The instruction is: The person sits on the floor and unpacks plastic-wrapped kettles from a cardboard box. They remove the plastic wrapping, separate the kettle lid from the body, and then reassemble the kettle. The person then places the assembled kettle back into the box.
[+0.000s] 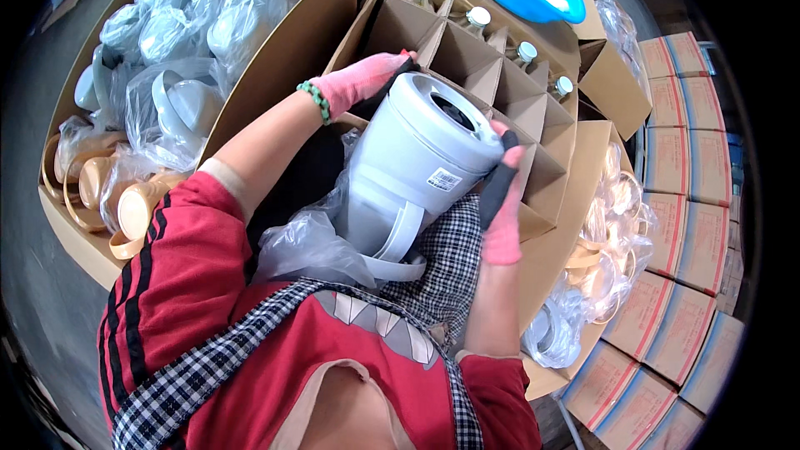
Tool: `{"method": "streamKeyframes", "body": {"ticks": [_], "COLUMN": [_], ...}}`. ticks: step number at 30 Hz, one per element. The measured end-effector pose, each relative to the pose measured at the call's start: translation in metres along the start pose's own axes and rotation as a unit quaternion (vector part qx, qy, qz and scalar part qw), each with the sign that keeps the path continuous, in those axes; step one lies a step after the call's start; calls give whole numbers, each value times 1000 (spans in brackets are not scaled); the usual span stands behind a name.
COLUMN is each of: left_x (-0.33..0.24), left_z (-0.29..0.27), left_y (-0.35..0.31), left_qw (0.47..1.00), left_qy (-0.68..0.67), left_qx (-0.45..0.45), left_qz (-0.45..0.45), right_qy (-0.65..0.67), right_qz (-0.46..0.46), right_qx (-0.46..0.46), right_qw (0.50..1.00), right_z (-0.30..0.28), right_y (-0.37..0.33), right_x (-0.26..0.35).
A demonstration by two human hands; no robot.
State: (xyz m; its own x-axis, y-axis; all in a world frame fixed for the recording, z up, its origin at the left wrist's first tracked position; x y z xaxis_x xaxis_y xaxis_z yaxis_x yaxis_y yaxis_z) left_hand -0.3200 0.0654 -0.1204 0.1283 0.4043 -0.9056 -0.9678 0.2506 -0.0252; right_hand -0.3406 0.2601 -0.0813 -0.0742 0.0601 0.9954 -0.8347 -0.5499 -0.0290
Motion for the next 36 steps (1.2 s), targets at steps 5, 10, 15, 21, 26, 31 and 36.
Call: {"method": "streamKeyframes", "body": {"ticks": [5, 10, 15, 21, 26, 31, 36], "left_x": [-43, 16, -67, -51, -29, -56, -26], "left_z": [54, -41, 79, 19, 24, 31, 15], "left_y": [-21, -10, -50, -46, -25, -49, -29], "left_qw": [937, 968, 811, 878, 931, 864, 896], "left_qy": [317, 147, 502, 378, 321, 382, 398], "left_qx": [-113, -199, -240, -285, -145, -318, -175], "left_qz": [95, -45, 180, 72, 91, 81, 88], "right_qy": [97, -54, 60, -6, -20, -20, -184], "right_qz": [37, -50, 35, -22, 5, 6, -66], "right_qx": [-48, -69, -95, -193, -67, -182, -91], "right_qw": [993, 995, 993, 981, 998, 983, 977], "right_z": [-45, -5, -46, -21, 12, -22, 23], "right_y": [27, -22, 20, -15, -7, -21, -22], "right_x": [-32, 19, -22, 26, 16, 20, 34]}}
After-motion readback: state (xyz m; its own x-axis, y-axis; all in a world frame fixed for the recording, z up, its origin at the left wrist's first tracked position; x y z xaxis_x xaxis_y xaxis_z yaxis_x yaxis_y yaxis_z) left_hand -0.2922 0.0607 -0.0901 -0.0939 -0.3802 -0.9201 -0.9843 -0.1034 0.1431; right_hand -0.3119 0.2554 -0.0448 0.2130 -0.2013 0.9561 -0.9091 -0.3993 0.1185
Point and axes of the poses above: each hand's wrist, its own y-axis towards the middle knuckle, its own z-axis out of the palm, x = y × z, the point moved 9 cm from there along y, towards the middle knuckle, and after that the axes turned 8 degrees about x, right-handed, at the moved point
